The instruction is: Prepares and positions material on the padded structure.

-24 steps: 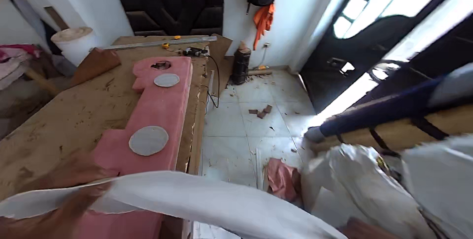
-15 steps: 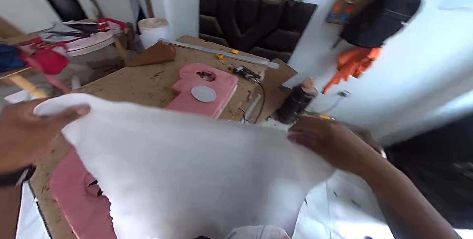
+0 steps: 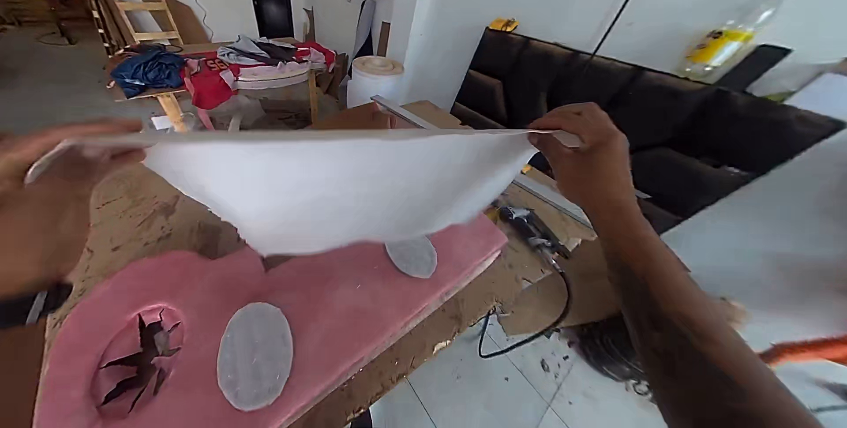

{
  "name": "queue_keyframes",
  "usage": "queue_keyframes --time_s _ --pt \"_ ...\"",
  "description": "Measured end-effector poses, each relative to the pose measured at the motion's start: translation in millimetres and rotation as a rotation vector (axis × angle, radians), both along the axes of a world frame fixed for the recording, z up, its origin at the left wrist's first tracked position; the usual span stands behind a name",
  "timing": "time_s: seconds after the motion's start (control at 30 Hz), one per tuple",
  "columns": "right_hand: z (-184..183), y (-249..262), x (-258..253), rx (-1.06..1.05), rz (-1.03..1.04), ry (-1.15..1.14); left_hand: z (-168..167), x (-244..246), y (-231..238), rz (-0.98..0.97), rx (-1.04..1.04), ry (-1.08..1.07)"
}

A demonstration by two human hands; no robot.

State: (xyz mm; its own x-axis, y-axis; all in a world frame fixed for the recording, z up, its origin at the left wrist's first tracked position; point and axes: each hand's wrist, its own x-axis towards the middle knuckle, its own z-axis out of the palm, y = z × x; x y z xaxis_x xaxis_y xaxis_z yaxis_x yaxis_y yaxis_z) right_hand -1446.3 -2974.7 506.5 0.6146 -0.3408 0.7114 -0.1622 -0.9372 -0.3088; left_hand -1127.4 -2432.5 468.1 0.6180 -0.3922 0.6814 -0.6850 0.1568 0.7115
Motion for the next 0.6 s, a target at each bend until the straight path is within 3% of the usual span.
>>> queue_keyframes --time_s 0.1,0.23,0.4,0.5,0.6 --pt "-45.9 -18.1 -5.6 0.026 0.057 -0.033 -32.8 -68.9 -4.8 0.121 0.045 -0.025" --pt "-176.8 -63.6 -8.2 0.237 0.123 0.009 -155.3 -120.0 10.3 0.023 0.316 0.111" --pt "-328.5 -121.0 -3.9 0.476 0.148 0.110 -275.5 -193.5 -38.4 0.192 0.386 0.312" --pt "-376.0 -146.4 -12.9 0.525 0.152 0.219 -317.9 -227.7 -59.0 0.285 0.510 0.346" --pt "-397.1 -154.3 -24.3 0.525 0.191 0.301 -336.4 -263.4 -60.1 0.363 0.598 0.399"
